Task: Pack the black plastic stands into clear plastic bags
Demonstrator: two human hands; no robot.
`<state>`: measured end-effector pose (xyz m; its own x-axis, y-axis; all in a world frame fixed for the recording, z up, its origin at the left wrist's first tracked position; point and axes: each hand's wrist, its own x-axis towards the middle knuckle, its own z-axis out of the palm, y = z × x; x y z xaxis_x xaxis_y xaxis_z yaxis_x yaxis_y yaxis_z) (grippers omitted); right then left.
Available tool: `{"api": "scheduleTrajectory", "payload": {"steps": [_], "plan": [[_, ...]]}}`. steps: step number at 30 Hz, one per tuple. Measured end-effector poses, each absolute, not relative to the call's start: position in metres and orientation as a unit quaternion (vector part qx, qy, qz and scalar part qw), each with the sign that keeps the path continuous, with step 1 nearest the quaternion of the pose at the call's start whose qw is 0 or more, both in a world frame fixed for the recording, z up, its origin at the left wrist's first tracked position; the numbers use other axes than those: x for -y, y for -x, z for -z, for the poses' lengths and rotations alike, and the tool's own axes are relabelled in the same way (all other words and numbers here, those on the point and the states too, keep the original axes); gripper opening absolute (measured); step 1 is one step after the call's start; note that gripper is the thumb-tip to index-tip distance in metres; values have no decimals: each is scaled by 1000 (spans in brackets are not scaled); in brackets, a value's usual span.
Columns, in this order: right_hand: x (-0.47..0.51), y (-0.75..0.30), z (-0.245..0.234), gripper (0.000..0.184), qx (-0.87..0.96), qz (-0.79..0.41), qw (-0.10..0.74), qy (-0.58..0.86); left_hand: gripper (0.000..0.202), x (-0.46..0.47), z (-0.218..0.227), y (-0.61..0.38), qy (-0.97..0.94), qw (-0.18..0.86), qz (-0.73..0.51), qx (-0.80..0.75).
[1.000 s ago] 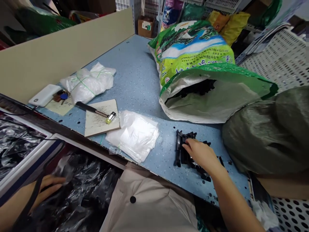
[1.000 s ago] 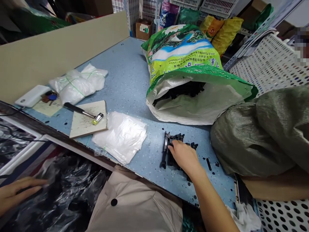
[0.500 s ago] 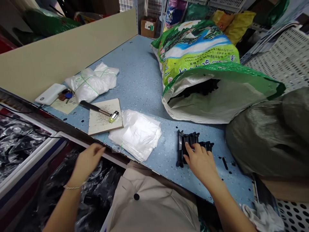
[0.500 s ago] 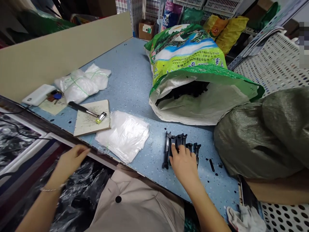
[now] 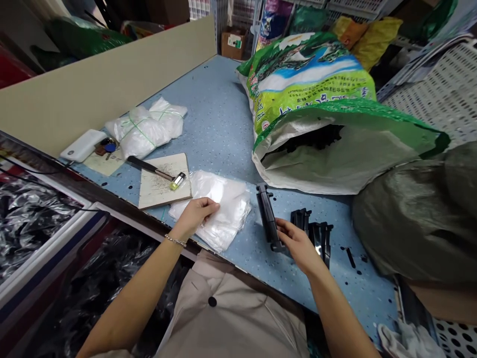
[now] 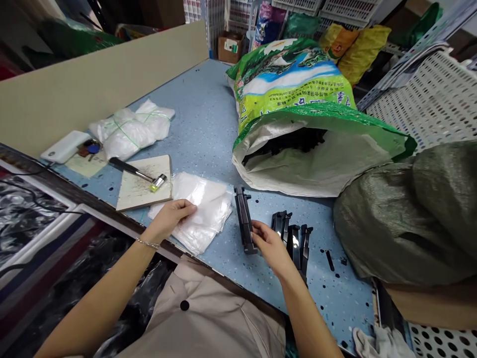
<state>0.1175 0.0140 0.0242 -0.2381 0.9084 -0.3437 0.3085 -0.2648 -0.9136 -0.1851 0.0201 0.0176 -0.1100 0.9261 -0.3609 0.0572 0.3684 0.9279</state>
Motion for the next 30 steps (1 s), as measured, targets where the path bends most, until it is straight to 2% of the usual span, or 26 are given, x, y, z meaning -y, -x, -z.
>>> {"api": "scheduleTrajectory", "payload": {"steps": [2,4,7,10,12,14,17,21,24,30], "plan": [[-18,-101,-31,35,459,-675,306,489,28,-20,-21,188,-358,580,-411,-605],[-22,-82,-37,33,400,-741,314,438,27,-19,-22,186,-354,558,-426,-617],[-27,-61,-41,32,346,-778,327,410,26,-12,-21,169,-439,430,-415,-671],[-30,-53,-41,30,323,-786,343,401,26,-6,-19,147,-603,257,-305,-690],[-31,-54,-40,29,317,-784,350,404,18,-7,-19,140,-658,210,-234,-684],[-29,-59,-40,29,316,-781,351,409,15,-13,-19,146,-660,260,-217,-670],[-25,-67,-40,29,305,-777,350,424,11,-23,-22,166,-587,397,-265,-654],[-21,-67,-35,29,279,-775,352,444,28,-26,-25,182,-452,494,-352,-654],[-20,-65,-32,29,280,-783,339,440,30,-22,-25,184,-391,570,-395,-606],[-22,-62,-36,27,261,-802,340,415,41,-20,-19,185,-304,580,-475,-588]]}}
